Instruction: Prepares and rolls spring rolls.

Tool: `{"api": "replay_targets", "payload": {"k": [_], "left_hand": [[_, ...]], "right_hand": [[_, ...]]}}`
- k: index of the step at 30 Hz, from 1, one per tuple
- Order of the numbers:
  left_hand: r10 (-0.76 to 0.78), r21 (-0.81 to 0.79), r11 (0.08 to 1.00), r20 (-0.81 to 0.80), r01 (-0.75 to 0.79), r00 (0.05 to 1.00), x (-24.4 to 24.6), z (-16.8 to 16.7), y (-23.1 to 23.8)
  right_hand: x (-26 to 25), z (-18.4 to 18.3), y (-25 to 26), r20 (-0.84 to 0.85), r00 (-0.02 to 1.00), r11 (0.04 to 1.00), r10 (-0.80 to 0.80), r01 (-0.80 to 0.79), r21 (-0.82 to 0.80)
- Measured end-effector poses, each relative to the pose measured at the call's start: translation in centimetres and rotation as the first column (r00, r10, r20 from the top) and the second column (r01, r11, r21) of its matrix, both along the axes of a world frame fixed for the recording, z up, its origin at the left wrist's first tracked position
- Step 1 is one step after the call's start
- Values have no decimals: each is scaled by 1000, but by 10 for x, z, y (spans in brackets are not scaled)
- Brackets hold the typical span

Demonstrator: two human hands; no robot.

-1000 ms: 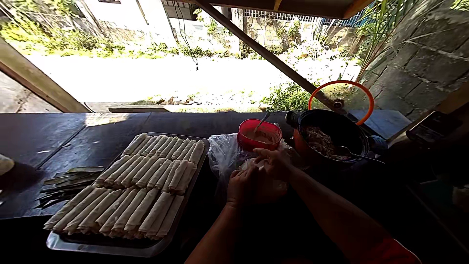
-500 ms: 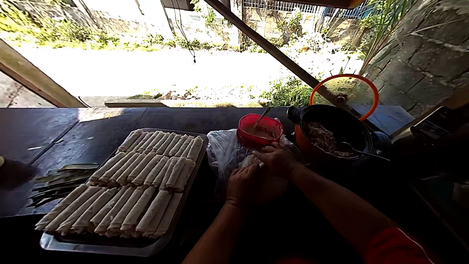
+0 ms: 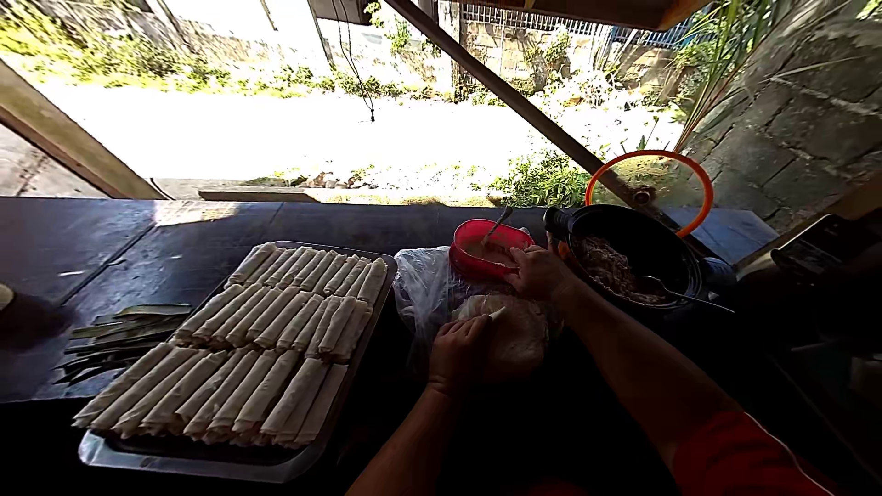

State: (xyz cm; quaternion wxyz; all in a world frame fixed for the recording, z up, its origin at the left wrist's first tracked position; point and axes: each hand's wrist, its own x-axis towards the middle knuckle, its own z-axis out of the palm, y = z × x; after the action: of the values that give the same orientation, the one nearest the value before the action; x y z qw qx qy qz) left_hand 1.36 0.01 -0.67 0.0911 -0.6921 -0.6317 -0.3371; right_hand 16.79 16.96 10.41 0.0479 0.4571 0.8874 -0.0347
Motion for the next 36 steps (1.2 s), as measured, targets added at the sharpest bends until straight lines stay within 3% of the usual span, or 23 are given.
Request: {"api": "replay_targets", "payload": {"k": [5, 10, 13, 16, 19, 23, 26, 30, 33, 36], "left_hand": [[9, 1, 1000, -7, -9, 1000, 1, 1, 0], [14, 23, 1000, 3, -14, 1000, 2, 0, 0], [16, 19, 1000, 0, -16, 1000, 2, -1, 0], [16, 21, 1000, 1, -16, 1000, 2, -2, 0], [17, 18, 1000, 5, -17, 1000, 2, -3, 1], [19, 27, 999, 5, -19, 1000, 2, -3, 0], [13, 35, 999, 12, -14, 1000, 2, -2, 0], [5, 35, 999, 0, -5, 1000, 1, -2, -1], [4, 37, 999, -3, -4, 1000, 0, -2, -1], [1, 32, 999, 2, -1, 1000, 0, -3, -1]], "right_hand": [[-9, -2, 4, 45, 997, 993, -65, 69, -92], [-4, -14, 13, -189, 976, 962, -113, 60, -266], [2, -22, 17, -450, 866, 924, -218, 35, -381], [6, -20, 15, -642, 691, 867, -334, -42, -497], [9, -14, 9, -722, 556, 832, -412, -93, -546], [13, -10, 3, -733, 522, 825, -435, -95, -558], [16, -12, 2, -717, 584, 864, -380, -52, -500], [21, -13, -7, -599, 796, 986, -89, -15, -167], [27, -13, -13, -622, 781, 998, 52, -64, 2], [28, -7, -24, -688, 717, 992, 109, -124, 27]]}}
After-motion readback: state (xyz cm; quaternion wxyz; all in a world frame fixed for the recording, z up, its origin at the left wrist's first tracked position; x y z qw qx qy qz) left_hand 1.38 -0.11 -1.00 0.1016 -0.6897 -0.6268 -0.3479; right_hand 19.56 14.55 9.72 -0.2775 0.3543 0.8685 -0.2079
